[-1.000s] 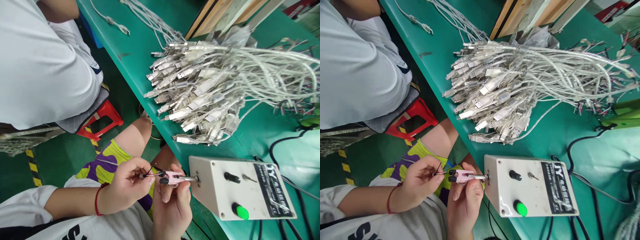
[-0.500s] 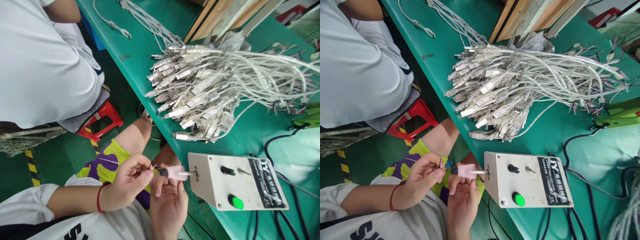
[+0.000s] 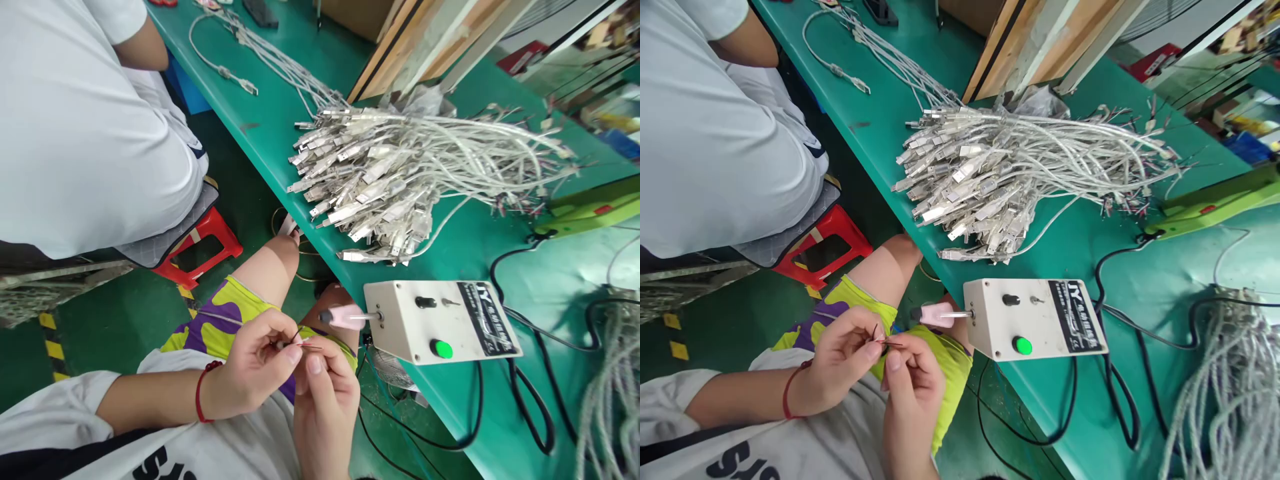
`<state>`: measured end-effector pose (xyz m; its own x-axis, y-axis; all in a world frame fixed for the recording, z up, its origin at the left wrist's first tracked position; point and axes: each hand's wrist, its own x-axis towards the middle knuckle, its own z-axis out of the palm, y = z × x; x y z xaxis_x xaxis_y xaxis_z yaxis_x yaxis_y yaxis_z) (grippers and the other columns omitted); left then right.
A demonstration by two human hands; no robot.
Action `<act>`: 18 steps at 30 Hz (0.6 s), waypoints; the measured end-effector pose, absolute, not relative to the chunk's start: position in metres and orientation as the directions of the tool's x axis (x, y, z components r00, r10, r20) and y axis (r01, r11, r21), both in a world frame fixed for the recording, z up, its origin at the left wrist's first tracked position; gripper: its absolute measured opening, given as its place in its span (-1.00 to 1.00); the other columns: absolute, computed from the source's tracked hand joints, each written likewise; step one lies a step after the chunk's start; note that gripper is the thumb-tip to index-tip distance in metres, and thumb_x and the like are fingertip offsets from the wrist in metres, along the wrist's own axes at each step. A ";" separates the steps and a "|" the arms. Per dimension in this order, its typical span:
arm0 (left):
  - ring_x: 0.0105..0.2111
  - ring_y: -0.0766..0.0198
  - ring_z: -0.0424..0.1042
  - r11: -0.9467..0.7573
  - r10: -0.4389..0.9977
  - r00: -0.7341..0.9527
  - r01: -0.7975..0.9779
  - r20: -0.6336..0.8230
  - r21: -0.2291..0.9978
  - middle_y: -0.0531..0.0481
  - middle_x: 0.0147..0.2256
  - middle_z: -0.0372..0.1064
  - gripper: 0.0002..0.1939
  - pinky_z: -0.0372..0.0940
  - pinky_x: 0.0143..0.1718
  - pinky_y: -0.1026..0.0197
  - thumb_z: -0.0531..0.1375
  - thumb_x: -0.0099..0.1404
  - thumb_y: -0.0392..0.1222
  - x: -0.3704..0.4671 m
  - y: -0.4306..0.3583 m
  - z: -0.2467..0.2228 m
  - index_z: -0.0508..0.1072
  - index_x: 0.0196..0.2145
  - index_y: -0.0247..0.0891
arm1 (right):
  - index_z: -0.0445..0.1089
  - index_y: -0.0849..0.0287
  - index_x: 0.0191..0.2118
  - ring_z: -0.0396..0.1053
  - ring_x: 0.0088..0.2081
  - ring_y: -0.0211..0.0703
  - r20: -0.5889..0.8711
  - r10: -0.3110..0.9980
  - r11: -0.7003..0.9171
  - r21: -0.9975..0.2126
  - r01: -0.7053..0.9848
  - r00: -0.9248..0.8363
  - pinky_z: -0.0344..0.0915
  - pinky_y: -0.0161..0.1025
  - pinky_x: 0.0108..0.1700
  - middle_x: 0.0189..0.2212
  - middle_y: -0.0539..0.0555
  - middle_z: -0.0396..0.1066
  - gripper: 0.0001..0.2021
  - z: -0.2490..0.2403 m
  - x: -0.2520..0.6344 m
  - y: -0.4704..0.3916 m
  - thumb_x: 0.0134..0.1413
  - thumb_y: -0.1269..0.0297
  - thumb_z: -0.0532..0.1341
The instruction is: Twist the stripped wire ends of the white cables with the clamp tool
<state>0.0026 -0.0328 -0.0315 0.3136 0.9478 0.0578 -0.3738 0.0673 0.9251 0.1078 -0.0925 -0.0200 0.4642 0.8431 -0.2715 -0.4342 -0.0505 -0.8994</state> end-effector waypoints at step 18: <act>-0.47 0.33 0.46 0.038 0.880 0.442 -0.431 0.174 0.902 0.01 -0.38 0.51 -0.88 0.32 -0.42 0.35 0.31 0.58 -0.12 0.001 -0.036 -0.035 0.53 -0.13 -0.19 | 0.65 0.08 -0.37 0.05 -0.59 -0.40 -0.418 0.786 -0.092 -0.809 -0.581 0.456 0.21 -0.41 -0.51 -0.55 -0.07 0.42 -0.68 -0.019 0.108 -0.090 0.00 -0.03 0.63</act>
<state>0.0013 -0.0359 -0.0350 0.4421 0.8800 0.1737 -0.4308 0.0384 0.9016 0.1078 -0.0897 -0.0192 0.4564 0.7857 -0.4176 -0.5812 -0.0922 -0.8085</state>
